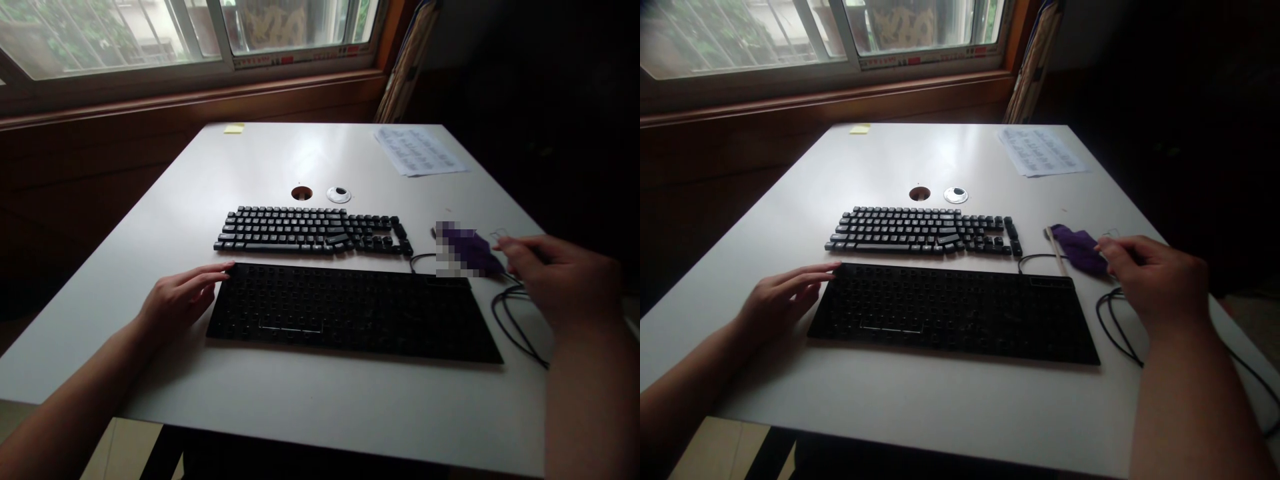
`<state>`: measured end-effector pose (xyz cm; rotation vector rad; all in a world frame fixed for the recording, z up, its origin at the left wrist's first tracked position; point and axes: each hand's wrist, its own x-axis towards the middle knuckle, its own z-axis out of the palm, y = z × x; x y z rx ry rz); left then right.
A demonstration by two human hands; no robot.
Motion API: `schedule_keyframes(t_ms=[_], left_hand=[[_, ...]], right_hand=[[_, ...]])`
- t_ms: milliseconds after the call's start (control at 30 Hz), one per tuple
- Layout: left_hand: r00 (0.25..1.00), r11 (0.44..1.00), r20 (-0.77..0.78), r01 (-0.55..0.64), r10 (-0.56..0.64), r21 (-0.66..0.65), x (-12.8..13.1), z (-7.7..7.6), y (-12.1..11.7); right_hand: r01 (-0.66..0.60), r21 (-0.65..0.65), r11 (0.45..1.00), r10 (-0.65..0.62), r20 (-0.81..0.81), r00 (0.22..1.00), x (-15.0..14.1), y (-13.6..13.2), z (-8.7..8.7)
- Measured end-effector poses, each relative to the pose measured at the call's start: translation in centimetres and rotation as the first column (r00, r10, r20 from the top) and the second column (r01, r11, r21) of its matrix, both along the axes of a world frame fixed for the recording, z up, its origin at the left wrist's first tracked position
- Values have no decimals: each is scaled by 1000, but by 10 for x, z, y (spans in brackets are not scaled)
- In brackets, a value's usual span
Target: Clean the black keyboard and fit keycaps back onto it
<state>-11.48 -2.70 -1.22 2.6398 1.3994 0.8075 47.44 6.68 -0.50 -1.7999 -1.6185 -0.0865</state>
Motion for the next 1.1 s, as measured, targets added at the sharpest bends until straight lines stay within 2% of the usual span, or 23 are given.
schedule_keyframes(t_ms=[133, 433, 800, 1100], left_hand=[[999, 999, 14, -47, 47, -16, -2, -1, -1], [999, 1000, 44, 0, 0, 15, -7, -3, 0], [999, 999, 34, -1, 0, 34, -9, -8, 2], [999, 999, 47, -23, 21, 42, -4, -4, 1]], right_hand=[[-34, 13, 999, 34, 4, 999, -1, -1, 1], [-55, -35, 998, 54, -38, 998, -6, -2, 5], [-99, -61, 993, 96, -51, 994, -13, -7, 14], [-108, -39, 993, 107, -35, 994, -9, -6, 7]])
